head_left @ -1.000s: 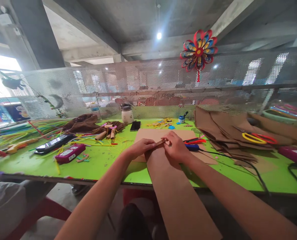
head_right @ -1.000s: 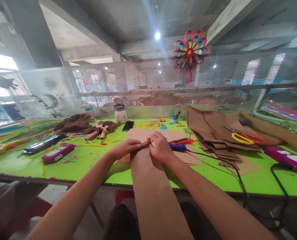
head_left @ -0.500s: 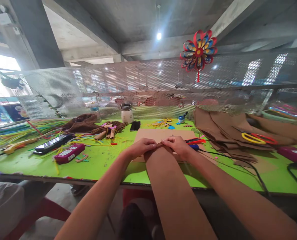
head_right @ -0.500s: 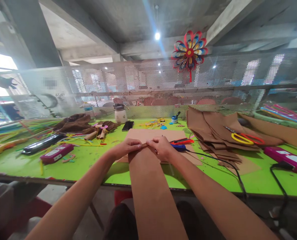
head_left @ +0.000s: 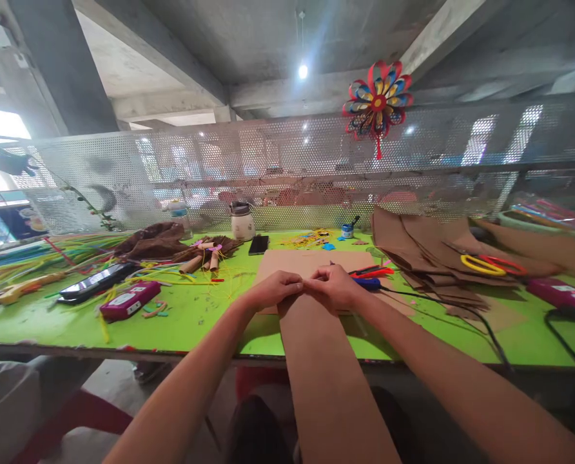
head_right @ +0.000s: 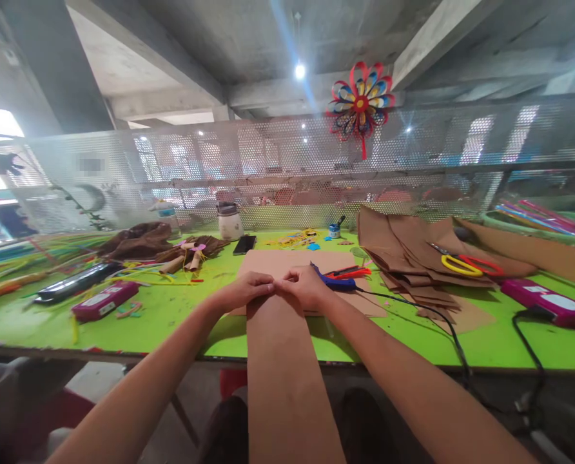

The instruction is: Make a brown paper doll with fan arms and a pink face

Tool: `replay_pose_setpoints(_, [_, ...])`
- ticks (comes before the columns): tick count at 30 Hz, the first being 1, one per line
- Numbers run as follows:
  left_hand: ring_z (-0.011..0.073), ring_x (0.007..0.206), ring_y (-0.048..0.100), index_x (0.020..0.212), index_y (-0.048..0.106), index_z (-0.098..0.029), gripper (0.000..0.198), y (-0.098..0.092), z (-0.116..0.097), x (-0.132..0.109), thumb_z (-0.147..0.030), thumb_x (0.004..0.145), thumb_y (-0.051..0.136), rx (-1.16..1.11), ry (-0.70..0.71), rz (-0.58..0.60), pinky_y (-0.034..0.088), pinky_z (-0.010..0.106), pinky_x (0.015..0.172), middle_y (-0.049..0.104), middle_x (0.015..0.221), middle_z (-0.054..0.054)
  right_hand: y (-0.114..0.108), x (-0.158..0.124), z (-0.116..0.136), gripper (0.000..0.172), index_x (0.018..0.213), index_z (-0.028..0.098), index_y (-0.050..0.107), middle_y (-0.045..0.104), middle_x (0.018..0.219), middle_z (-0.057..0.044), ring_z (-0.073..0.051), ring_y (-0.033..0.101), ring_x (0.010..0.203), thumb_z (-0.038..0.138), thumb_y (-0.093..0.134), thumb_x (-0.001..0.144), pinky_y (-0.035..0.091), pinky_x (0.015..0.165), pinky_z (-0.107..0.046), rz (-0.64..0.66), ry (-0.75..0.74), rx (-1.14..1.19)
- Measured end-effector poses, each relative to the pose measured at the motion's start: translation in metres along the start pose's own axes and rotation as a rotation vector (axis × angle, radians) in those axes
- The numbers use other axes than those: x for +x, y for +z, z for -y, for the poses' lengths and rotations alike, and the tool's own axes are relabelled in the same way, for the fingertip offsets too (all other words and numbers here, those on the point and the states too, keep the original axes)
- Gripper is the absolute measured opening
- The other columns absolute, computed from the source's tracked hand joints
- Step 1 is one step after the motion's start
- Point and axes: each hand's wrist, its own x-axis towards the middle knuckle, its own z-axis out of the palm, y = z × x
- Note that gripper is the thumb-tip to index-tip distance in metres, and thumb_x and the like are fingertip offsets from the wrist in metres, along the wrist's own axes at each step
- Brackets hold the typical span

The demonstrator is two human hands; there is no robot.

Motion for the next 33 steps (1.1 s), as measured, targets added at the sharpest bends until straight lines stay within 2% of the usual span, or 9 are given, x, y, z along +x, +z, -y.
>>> replay_pose_setpoints(3, [0.0096,0.060,0.035,0.067,0.050,-0.015,0.034,0.002,0.001,0.001,-0.043,0.083,0.042,0.017,0.024,0.009,0.029,0.022,0.057,0.039,0.062,-0.004,0.002,0.000,-0.001,0.031,0.061,0.013,0.058,0.057,0.057,0.001,-0.011,0.048,0.056,0.044,0.062,0.066,0.036,0.052,-0.022,-0.025,0.037,-0.052])
replay_pose_setpoints(11, [0.0096,0.058,0.040,0.069,0.055,-0.014,0.041,-0.002,0.000,-0.003,-0.050,0.083,0.041,0.123,0.014,0.011,0.030,0.022,0.054,0.047,0.060,-0.003,-0.007,0.002,-0.002,0.028,0.059,0.013,0.057,0.048,0.050,0.004,-0.008,0.041,0.049,0.040,0.060,0.066,0.031,0.047,-0.020,-0.051,0.046,-0.120])
replay_pose_setpoints(15, [0.0094,0.053,0.041,0.068,0.053,-0.015,0.041,-0.007,0.001,-0.005,-0.049,0.085,0.038,0.120,-0.021,0.036,0.030,0.021,0.051,0.048,0.055,-0.003,-0.012,0.003,-0.002,0.028,0.061,0.015,0.054,0.040,0.040,0.008,-0.005,0.034,0.036,0.041,0.060,0.068,0.023,0.037,-0.019,0.038,0.130,-0.034])
replay_pose_setpoints(18, [0.0087,0.054,0.040,0.066,0.052,-0.015,0.040,-0.010,0.003,-0.005,-0.048,0.085,0.039,0.132,0.012,0.018,0.030,0.021,0.052,0.046,0.056,-0.003,-0.016,0.003,-0.002,0.027,0.061,0.014,0.054,0.041,0.039,0.008,-0.004,0.033,0.033,0.040,0.061,0.069,0.023,0.034,-0.018,0.118,0.133,0.077])
replay_pose_setpoints(23, [0.0076,0.049,0.037,0.063,0.050,-0.015,0.040,-0.013,0.001,-0.006,-0.048,0.084,0.042,0.106,0.005,-0.018,0.026,0.020,0.047,0.043,0.051,-0.004,-0.021,0.002,-0.002,0.029,0.078,0.011,0.062,0.047,0.043,0.007,-0.004,0.038,0.034,0.040,0.062,0.072,0.028,0.034,-0.016,0.217,0.139,0.246])
replay_pose_setpoints(27, [0.0065,0.046,0.036,0.062,0.049,-0.014,0.039,-0.017,-0.001,-0.008,-0.047,0.083,0.045,0.040,-0.008,-0.050,0.025,0.020,0.045,0.042,0.049,-0.004,-0.025,0.001,0.001,0.034,0.096,0.011,0.063,0.050,0.045,0.006,-0.005,0.041,0.033,0.035,0.063,0.072,0.028,0.031,-0.015,0.199,0.178,0.320])
replay_pose_setpoints(30, [0.0066,0.046,0.037,0.065,0.050,-0.015,0.036,-0.019,0.001,-0.009,-0.047,0.082,0.047,-0.048,-0.005,-0.032,0.028,0.019,0.046,0.043,0.051,-0.005,-0.026,0.001,0.000,0.036,0.101,0.010,0.061,0.052,0.046,0.005,-0.005,0.042,0.032,0.033,0.062,0.074,0.029,0.030,-0.016,0.185,0.202,0.376])
replay_pose_setpoints(33, [0.0063,0.045,0.035,0.063,0.048,-0.015,0.036,-0.022,0.002,-0.011,-0.047,0.081,0.049,-0.130,-0.023,-0.031,0.025,0.019,0.044,0.040,0.050,-0.005,-0.029,0.002,-0.001,0.035,0.103,0.010,0.060,0.053,0.047,0.004,-0.007,0.045,0.033,0.035,0.058,0.078,0.034,0.032,-0.018,0.188,0.174,0.471])
